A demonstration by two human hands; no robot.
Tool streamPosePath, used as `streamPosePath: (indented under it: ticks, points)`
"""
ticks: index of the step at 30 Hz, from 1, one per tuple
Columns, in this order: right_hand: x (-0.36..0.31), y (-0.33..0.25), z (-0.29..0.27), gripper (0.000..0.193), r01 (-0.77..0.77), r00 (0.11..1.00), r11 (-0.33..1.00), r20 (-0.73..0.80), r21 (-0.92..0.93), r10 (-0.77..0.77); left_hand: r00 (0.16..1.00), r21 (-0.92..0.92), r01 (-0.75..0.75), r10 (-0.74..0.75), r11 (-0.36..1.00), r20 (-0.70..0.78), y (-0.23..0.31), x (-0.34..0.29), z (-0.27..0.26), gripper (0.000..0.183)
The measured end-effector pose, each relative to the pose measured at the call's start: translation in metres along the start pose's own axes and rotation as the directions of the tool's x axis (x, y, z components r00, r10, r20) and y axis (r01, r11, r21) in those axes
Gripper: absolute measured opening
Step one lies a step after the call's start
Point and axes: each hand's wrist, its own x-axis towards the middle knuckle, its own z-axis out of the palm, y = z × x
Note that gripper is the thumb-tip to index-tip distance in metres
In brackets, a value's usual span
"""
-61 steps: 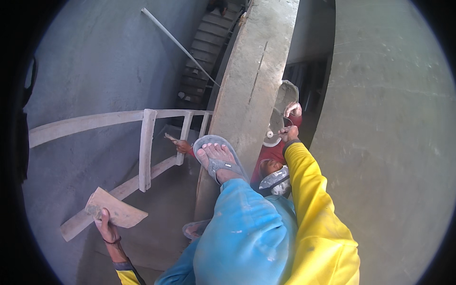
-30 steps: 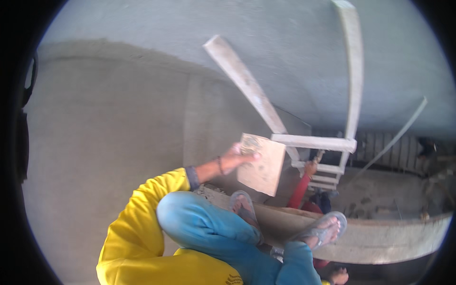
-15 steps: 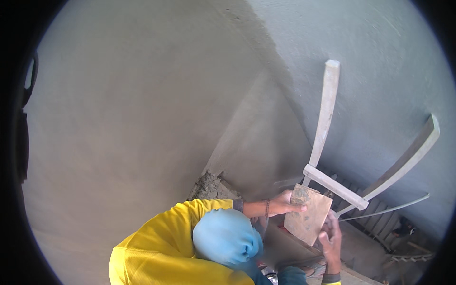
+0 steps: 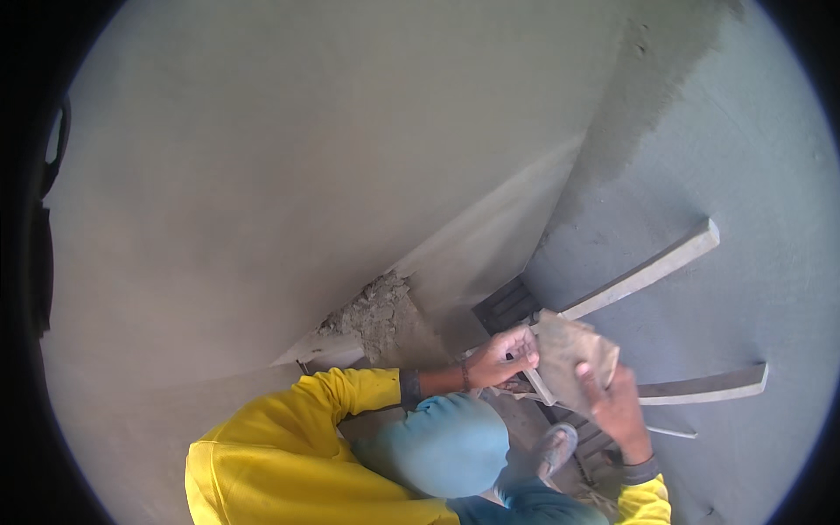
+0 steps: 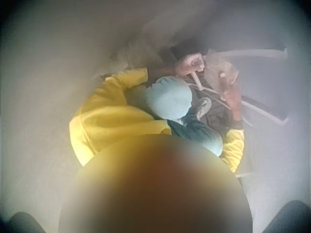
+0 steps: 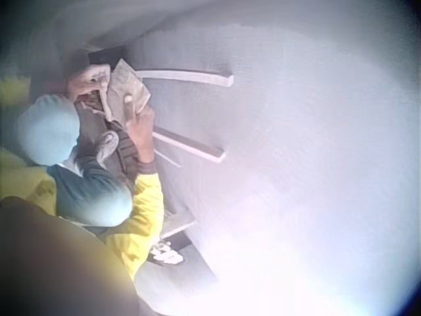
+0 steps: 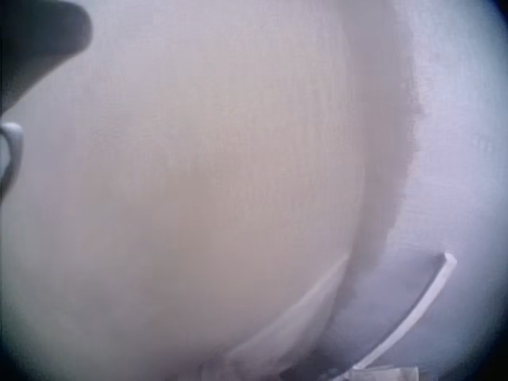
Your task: The person smooths a freshly plastered wall using a sponge and trowel. They repeatedly rub the surface in circular and linear motions, occasionally pausing to check the texture. The person works on a vertical wall section while standing on a scaffold.
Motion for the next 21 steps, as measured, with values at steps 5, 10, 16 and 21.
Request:
streamPosePath:
  ticks: [5, 10, 16, 21]
  points:
    - [0.072, -0.010, -0.099, 0.045, 0.112, 0.870, 0.887, -0.388, -0.448, -0.306, 0.944, 0.184, 0.019, 0.043, 0.983, -0.327, -0.019, -0.025, -0.033, 0.021]
    - [0.149, -0.040, -0.153, 0.050, 0.087, 0.827, -0.088, 0.121, -0.992, -0.549, 0.860, 0.252, 0.110, 0.035, 0.961, -0.509, -0.031, -0.079, -0.043, 0.023]
    - [0.205, 0.002, -0.150, 0.050, 0.294, 0.852, -0.176, 0.341, -0.940, -0.397, 0.736, 0.232, 0.188, 0.019, 0.954, -0.677, -0.041, -0.141, -0.018, 0.029]
    - [0.228, 0.049, -0.168, 0.048, 0.303, 0.883, -0.162, 0.340, -0.939, -0.322, 0.393, 0.466, 0.574, 0.273, 0.673, -0.878, -0.034, -0.248, 0.008, 0.039]
